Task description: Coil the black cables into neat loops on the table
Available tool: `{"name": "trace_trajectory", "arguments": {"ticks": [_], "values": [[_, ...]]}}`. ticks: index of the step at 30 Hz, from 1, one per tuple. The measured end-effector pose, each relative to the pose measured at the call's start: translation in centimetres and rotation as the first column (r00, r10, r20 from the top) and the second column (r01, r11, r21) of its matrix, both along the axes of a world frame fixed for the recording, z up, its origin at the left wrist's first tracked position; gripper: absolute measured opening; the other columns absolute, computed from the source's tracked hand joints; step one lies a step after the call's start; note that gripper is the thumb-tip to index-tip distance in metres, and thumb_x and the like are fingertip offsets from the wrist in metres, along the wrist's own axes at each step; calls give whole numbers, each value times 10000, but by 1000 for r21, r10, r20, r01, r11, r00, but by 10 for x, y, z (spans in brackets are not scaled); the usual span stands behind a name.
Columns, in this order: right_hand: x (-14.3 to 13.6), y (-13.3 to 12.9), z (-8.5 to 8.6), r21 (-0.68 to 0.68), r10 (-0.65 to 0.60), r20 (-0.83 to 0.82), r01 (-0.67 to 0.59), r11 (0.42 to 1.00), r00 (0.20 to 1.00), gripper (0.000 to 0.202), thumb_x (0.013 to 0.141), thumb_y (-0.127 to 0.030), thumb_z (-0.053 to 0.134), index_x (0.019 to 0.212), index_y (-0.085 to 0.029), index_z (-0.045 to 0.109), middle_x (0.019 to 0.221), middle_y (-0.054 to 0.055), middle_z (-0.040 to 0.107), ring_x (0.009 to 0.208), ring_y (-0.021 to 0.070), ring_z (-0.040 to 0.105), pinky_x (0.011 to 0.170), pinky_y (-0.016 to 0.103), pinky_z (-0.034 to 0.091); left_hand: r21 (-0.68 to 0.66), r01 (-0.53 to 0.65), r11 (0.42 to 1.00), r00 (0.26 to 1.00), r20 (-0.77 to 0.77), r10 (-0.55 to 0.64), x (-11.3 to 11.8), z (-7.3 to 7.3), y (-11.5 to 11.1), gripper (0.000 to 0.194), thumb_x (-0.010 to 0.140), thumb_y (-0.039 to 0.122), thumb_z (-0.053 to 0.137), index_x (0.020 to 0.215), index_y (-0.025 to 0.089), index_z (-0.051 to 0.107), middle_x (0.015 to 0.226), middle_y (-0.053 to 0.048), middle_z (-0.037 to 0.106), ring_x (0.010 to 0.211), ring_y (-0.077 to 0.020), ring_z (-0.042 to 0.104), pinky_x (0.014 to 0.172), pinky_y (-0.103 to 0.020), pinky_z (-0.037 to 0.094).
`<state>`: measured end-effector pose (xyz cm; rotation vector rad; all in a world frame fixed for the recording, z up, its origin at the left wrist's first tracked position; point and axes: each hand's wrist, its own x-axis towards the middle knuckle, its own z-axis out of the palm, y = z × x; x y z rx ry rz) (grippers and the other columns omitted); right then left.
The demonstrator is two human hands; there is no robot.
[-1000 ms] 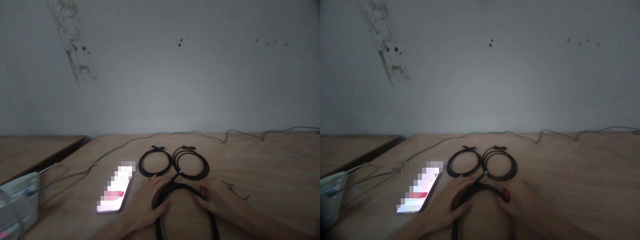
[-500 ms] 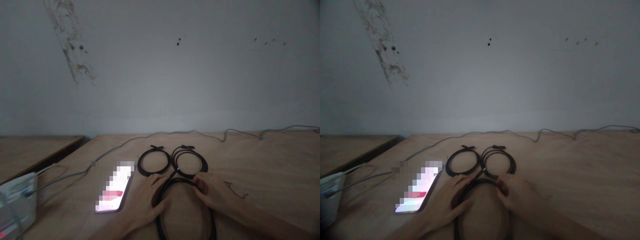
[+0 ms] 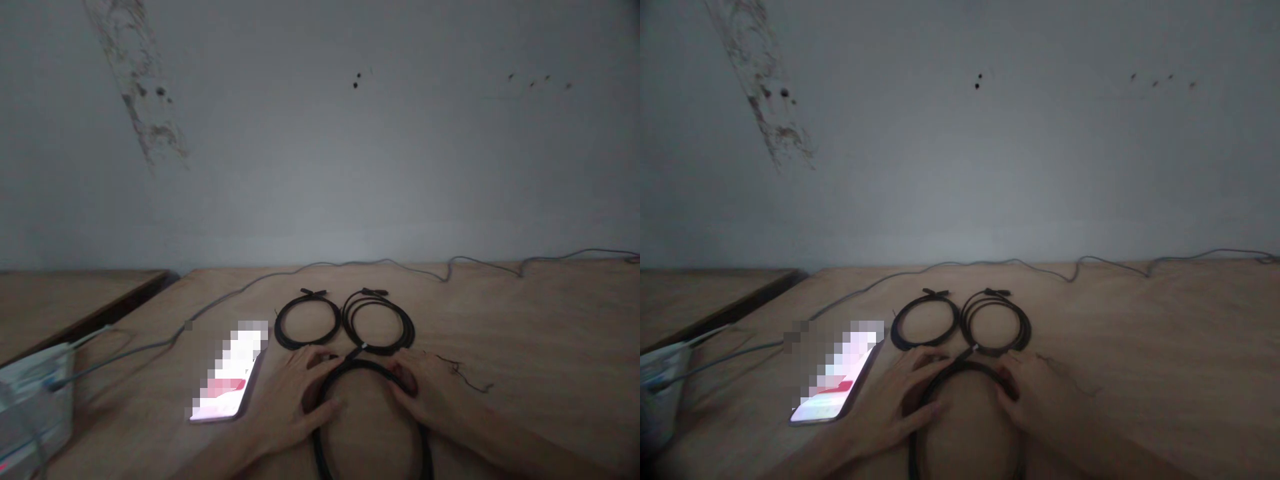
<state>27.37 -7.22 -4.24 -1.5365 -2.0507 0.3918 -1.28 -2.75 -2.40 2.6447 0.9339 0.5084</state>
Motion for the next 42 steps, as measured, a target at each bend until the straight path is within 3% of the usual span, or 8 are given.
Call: {"name": "trace_trajectory", "arguments": {"ticks": [11,17,21,24,27,33,39,42], "values": [[1,17,-15,-31,-45,-32,44,999,998,126,794,-179,647,900,-224,696,773,1,709,677,173,619,615,258,434,10,-67,998,997,36,67,-1,-11,0,512,998,338,540,1502,335,444,1537,-57,469,1359,-288,505,1133,-452,446],[1,24,-8,10,-1,-9,1,1000,1000,157,912,-293,597,980,-219,718,881,44,729,748,199,654,661,294,475,38,-119,992,992,53,117,-2,-12,1,425,1000,331,530,1424,297,524,1503,-67,506,1362,-287,507,1145,-469,442],[18,23,-11,91,37,46,-41,995,998,217,976,-261,497,1043,-243,703,1013,52,721,898,215,672,813,344,512,57,-119,991,992,54,116,-2,-14,2,426,989,309,533,1415,294,536,1517,-70,497,1377,-295,496,1151,-486,439],[31,23,-16,159,68,132,-88,983,989,335,926,-136,476,1179,-242,668,1193,80,687,1087,242,635,956,399,494,54,-117,992,992,55,114,-2,-16,3,432,994,305,517,1425,288,529,1546,-72,473,1412,-305,460,1171,-515,412],[37,24,-18,184,130,208,-170,968,969,407,911,-154,528,1291,-264,622,1265,79,670,1155,265,597,1002,432,478,34,-107,994,993,62,105,-2,-15,3,441,993,293,512,1434,290,519,1538,-61,492,1418,-297,456,1179,-513,404],[40,34,-25,150,160,226,-196,969,961,294,1001,-220,465,1200,-280,673,1196,60,688,1108,254,597,971,422,496,-11,-102,995,991,82,102,0,-8,1,414,994,316,530,1408,297,541,1507,-53,528,1376,-277,506,1160,-476,434],[45,45,-39,154,85,221,-121,981,972,262,958,-185,493,1092,-251,709,1112,86,691,1056,261,618,942,432,511,0,-109,994,990,88,109,-3,-13,2,423,1009,315,518,1432,316,514,1513,-44,514,1386,-260,491,1170,-447,423],[46,44,-40,164,59,200,-93,982,978,287,955,-194,488,1134,-246,706,1214,101,679,1141,268,608,1019,459,485,4,-104,995,991,85,103,-3,-14,2,433,1008,309,520,1441,319,505,1523,-43,501,1387,-260,488,1167,-440,426]]}}
